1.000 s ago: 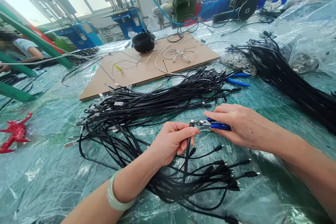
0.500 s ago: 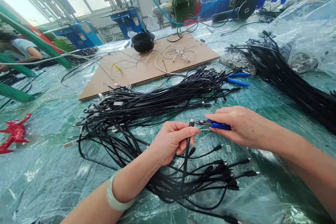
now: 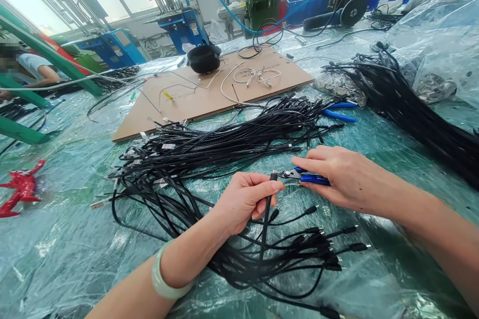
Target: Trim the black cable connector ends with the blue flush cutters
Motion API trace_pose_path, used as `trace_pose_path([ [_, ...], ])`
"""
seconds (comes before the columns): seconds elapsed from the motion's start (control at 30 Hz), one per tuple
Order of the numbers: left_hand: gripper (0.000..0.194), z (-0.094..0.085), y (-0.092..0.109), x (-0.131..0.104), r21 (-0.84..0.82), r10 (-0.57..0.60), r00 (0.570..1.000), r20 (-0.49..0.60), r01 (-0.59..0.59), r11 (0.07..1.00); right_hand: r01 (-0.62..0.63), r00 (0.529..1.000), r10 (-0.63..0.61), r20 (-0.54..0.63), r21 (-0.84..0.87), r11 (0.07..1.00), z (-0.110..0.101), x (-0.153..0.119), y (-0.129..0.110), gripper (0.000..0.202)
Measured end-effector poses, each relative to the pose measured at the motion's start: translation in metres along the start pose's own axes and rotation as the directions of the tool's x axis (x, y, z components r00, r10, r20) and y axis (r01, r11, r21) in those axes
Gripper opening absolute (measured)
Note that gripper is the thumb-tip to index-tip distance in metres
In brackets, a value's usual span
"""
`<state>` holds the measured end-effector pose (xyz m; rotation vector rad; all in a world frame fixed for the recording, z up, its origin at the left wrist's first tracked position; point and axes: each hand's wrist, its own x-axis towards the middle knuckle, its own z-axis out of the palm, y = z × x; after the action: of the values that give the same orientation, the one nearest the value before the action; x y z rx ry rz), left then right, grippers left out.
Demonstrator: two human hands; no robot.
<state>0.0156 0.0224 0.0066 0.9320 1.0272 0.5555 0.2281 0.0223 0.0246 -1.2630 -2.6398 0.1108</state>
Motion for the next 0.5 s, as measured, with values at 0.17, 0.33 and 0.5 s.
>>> trace_pose_path([
  [0.17,0.027,-0.0002,-0.0003,-0.0003,0.027,0.006,1.0,-0.002,-0.006,1.0,-0.005,0.999,0.007,0.031,-0.037,0.999,-0.0005,0.0014,-0.001,0.02],
  [0.33,0.028,0.0006,0.0011,-0.0003,0.033,0.007,1.0,-0.005,-0.007,0.999,-0.028,0.997,0.03,0.068,-0.024,0.999,-0.0006,0.0011,-0.0014,0.019],
  [0.5,0.028,0.0011,0.0019,0.0,0.036,0.005,1.0,-0.005,-0.005,0.999,-0.04,0.995,0.037,0.09,0.033,0.999,0.0011,0.0013,0.0003,0.022],
])
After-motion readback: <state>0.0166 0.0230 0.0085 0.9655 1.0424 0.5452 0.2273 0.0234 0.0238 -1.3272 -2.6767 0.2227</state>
